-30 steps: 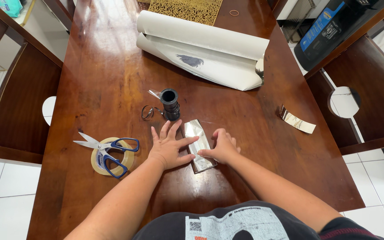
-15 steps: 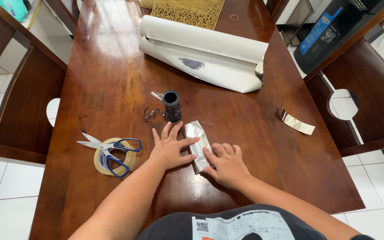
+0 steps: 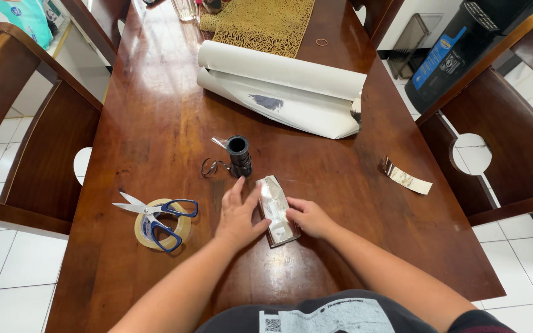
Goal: The person wraps a small rectangular box with silver foil paper, cuts the paper with scissors, and secures the edges with clear tape. The person folds the paper around the box and smooths the edges to complete the wrapping.
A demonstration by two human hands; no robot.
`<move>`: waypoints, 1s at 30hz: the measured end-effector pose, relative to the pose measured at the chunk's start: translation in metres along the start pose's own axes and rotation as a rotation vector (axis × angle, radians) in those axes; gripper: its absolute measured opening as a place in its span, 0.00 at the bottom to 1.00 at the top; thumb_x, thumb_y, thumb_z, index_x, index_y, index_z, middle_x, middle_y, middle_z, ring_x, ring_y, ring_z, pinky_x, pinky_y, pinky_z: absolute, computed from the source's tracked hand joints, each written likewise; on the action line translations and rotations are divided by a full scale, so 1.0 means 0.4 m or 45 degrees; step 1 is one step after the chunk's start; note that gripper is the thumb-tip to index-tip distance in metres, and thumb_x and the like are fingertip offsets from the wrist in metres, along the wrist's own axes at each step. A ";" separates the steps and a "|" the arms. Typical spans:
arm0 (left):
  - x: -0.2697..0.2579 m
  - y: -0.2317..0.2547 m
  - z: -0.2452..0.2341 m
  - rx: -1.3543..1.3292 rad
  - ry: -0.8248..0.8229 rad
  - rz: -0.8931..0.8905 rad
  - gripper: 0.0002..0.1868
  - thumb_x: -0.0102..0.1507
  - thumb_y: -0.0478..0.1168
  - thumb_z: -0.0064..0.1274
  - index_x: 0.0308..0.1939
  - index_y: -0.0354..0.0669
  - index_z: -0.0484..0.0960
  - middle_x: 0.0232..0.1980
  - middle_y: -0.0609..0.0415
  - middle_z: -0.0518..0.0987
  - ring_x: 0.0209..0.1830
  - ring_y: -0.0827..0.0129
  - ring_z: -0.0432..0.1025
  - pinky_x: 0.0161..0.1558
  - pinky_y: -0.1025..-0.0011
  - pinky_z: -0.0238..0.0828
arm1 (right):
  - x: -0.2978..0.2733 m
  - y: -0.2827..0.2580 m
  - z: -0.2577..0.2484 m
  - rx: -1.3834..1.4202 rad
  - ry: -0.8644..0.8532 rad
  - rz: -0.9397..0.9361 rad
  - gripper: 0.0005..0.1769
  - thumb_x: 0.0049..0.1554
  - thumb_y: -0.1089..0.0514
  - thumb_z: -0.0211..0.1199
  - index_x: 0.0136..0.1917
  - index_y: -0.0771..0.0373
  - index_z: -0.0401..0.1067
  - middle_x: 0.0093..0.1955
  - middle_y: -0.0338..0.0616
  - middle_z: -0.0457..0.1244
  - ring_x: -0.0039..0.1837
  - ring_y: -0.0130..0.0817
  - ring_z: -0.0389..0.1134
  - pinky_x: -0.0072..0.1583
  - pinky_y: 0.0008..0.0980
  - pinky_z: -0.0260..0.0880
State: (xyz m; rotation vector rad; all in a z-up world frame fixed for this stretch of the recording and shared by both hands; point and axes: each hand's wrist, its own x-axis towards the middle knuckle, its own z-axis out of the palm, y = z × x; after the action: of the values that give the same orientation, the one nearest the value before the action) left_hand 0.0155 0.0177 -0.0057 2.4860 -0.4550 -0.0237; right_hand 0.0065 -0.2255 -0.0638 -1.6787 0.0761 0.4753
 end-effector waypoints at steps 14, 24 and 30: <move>-0.001 0.043 0.052 -1.659 -0.124 -0.487 0.40 0.57 0.29 0.59 0.72 0.42 0.59 0.64 0.47 0.74 0.61 0.66 0.72 0.61 0.66 0.71 | -0.097 -0.091 0.015 0.462 0.115 -0.198 0.27 0.53 0.71 0.64 0.65 0.64 0.63 0.57 0.46 0.68 0.56 0.31 0.70 0.59 0.34 0.72; 0.012 0.080 -0.022 -1.525 -0.246 -0.017 0.39 0.57 0.27 0.60 0.72 0.37 0.64 0.63 0.47 0.73 0.63 0.65 0.71 0.64 0.66 0.70 | -0.148 -0.154 -0.019 0.292 0.097 -0.624 0.32 0.51 0.73 0.66 0.67 0.63 0.61 0.63 0.44 0.64 0.63 0.31 0.67 0.64 0.34 0.70; 0.017 0.087 -0.020 -1.653 -0.348 -0.566 0.29 0.62 0.37 0.57 0.68 0.42 0.72 0.56 0.57 0.80 0.51 0.77 0.73 0.51 0.75 0.69 | -0.127 -0.163 -0.033 0.299 0.112 -0.110 0.27 0.53 0.63 0.68 0.65 0.63 0.65 0.53 0.45 0.69 0.51 0.30 0.69 0.52 0.34 0.69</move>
State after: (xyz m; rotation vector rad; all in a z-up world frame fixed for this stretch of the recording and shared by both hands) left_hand 0.0119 -0.0066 0.0212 1.2392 0.0602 -0.6272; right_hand -0.0156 -0.2379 0.0158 -1.4649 0.1187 0.3147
